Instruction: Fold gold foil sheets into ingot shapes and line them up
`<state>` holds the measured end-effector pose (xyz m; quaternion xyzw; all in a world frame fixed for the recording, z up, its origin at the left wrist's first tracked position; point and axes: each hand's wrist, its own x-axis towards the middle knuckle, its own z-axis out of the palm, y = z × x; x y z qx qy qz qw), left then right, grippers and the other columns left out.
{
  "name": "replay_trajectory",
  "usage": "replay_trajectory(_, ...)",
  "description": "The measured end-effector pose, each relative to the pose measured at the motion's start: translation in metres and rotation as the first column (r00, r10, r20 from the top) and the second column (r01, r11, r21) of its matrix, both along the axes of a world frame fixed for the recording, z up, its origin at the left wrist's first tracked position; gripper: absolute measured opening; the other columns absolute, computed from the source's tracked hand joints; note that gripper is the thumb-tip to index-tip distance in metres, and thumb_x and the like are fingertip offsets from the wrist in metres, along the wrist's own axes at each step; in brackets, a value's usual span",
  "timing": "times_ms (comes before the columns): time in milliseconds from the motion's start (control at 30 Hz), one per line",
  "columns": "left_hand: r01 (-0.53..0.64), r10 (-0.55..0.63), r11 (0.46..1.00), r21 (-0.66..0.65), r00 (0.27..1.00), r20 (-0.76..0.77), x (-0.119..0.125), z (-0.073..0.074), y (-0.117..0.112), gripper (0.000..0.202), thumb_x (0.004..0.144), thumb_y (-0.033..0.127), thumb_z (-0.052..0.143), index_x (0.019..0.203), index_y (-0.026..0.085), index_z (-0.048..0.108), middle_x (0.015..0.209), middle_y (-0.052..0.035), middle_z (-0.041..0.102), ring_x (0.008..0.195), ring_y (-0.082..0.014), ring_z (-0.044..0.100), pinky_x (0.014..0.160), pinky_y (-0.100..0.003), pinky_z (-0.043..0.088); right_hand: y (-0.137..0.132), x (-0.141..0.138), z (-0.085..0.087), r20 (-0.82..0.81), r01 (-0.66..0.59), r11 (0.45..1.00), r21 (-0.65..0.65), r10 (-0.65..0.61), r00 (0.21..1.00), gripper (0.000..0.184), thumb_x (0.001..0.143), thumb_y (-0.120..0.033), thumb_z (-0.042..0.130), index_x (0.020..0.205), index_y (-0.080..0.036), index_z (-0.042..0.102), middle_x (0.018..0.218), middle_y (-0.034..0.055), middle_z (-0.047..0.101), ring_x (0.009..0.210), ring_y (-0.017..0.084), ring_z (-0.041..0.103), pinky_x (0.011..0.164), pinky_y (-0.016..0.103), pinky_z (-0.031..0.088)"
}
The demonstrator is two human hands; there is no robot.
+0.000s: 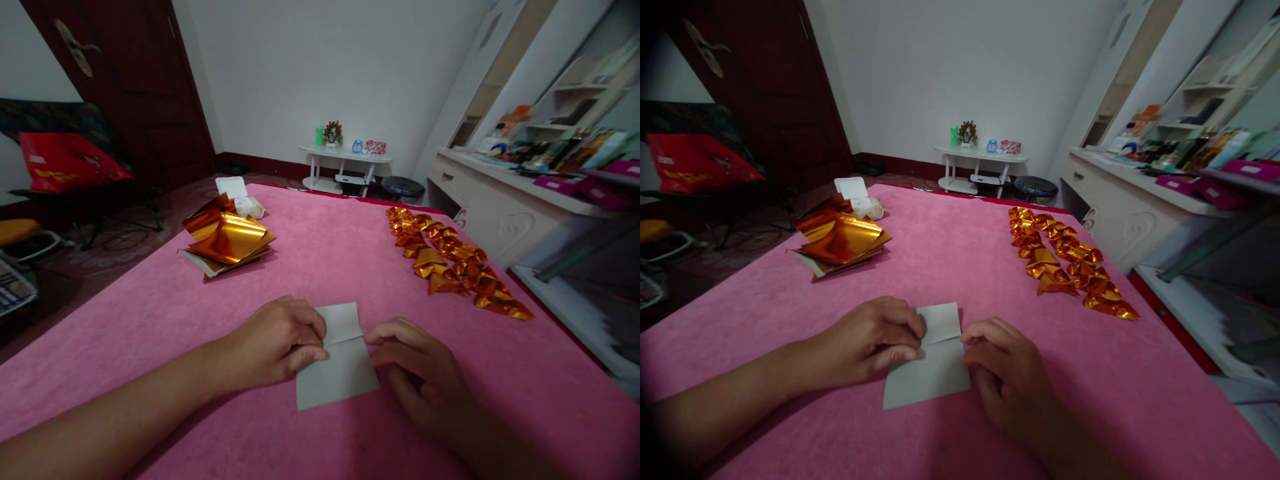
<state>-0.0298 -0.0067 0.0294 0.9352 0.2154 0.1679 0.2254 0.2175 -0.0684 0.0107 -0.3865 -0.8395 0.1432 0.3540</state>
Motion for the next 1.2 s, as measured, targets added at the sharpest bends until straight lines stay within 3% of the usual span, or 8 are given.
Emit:
replay_trajectory(167, -0.007, 0.01, 0.999, 0.052, 0.998, -0.066, -0.005, 0.0, -0.007, 0.022, 0.086, 0.018, 0.051, 0.1, 0.02, 0.067, 0.101, -0.0035, 0.066, 0.091, -0.0176, 0.059, 0.085, -0.031, 0.045, -0.001, 0.001, 0.001, 0.032, -0.013, 0.999, -0.049, 0.015, 0.999, 0.032, 0.073, -0.001, 0.045, 0.09, -0.026, 0.058, 0.099, 0.0044, 0.062, 0.089, 0.019, 0.059, 0.073, 0.033, 0.049)
replay_trajectory(333, -0.011, 0.016, 0.998, 0.057, 0.997, -0.076, -0.015, -0.005, -0.016, 0.055, 0.076, 0.005, 0.047, 0.127, 0.024, 0.051, 0.123, -0.0049, 0.059, 0.106, -0.0196, 0.055, 0.093, -0.034, 0.045, -0.003, 0.001, 0.003, 0.1, -0.015, 0.99, -0.143, 0.03, 0.995, 0.056, 0.061, 0.001, 0.046, 0.108, -0.027, 0.055, 0.124, 0.0066, 0.054, 0.114, 0.024, 0.051, 0.094, 0.043, 0.044)
replay_trajectory(433, -0.006, 0.013, 0.997, 0.078, 0.996, -0.087, -0.02, -0.008, -0.019, 0.065, 0.073, 0.006, 0.05, 0.135, 0.024, 0.043, 0.133, -0.006, 0.052, 0.115, -0.0229, 0.05, 0.1, -0.04, 0.04, -0.002, 0.002, 0.002, 0.148, 0.007, 0.991, -0.136, 0.013, 0.989, 0.063, 0.063, -0.001, 0.048, 0.121, -0.028, 0.052, 0.133, 0.0081, 0.048, 0.121, 0.026, 0.046, 0.098, 0.047, 0.041)
replay_trajectory(667, 0.071, -0.066, 0.993, 0.09, 0.996, -0.058, -0.025, 0.004, -0.022, 0.055, 0.078, 0.01, 0.051, 0.129, 0.029, 0.051, 0.123, -0.0047, 0.061, 0.113, -0.0242, 0.053, 0.101, -0.045, 0.038, 0.002, 0.008, -0.002, 0.122, -0.076, 0.996, -0.038, 0.08, 0.989, 0.049, 0.075, -0.028, 0.068, 0.121, -0.033, 0.053, 0.117, 0.0058, 0.062, 0.11, 0.025, 0.055, 0.094, 0.047, 0.043)
replay_trajectory(833, 0.045, -0.036, 0.995, 0.093, 0.995, -0.092, -0.028, 0.013, -0.033, 0.055, 0.08, 0.023, 0.057, 0.133, 0.029, 0.046, 0.122, -0.0063, 0.062, 0.11, -0.0257, 0.057, 0.104, -0.046, 0.034, -0.002, 0.007, 0.002, 0.204, -0.088, 0.996, 0.02, 0.083, 0.976, 0.066, 0.067, -0.053, 0.072, 0.126, -0.032, 0.05, 0.12, 0.0082, 0.06, 0.11, 0.029, 0.053, 0.095, 0.05, 0.041)
replay_trajectory(967, 0.009, 0.005, 0.991, 0.131, 0.994, -0.109, -0.025, 0.005, -0.037, 0.061, 0.079, 0.032, 0.059, 0.137, 0.025, 0.041, 0.128, -0.0095, 0.057, 0.112, -0.028, 0.055, 0.1, -0.047, 0.037, -0.01, -0.002, 0.006, 0.296, -0.052, 0.997, 0.052, 0.034, 0.955, 0.061, 0.072, -0.033, 0.069, 0.129, -0.027, 0.047, 0.123, 0.0088, 0.059, 0.111, 0.03, 0.052, 0.099, 0.051, 0.037)
replay_trajectory(1067, -0.067, 0.081, 0.987, 0.149, 0.993, -0.085, -0.02, -0.006, -0.037, 0.062, 0.081, 0.022, 0.053, 0.14, 0.024, 0.035, 0.128, -0.0099, 0.055, 0.111, -0.0267, 0.054, 0.098, -0.047, 0.039, -0.015, -0.009, 0.007, 0.314, -0.007, 0.999, 0.053, -0.01, 0.949, 0.057, 0.071, -0.016, 0.059, 0.126, -0.025, 0.049, 0.122, 0.0083, 0.06, 0.109, 0.029, 0.053, 0.1, 0.051, 0.037)
replay_trajectory(1200, -0.11, 0.113, 0.987, 0.12, 0.993, -0.02, -0.017, -0.012, -0.039, 0.066, 0.078, 0.01, 0.046, 0.14, 0.026, 0.033, 0.127, -0.0089, 0.055, 0.11, -0.0241, 0.054, 0.095, -0.044, 0.043, -0.018, -0.015, 0.005, 0.284, 0.027, 0.999, 0.047, -0.039, 0.958, 0.065, 0.062, -0.008, 0.053, 0.125, -0.023, 0.048, 0.123, 0.0085, 0.059, 0.109, 0.03, 0.052, 0.102, 0.053, 0.035)
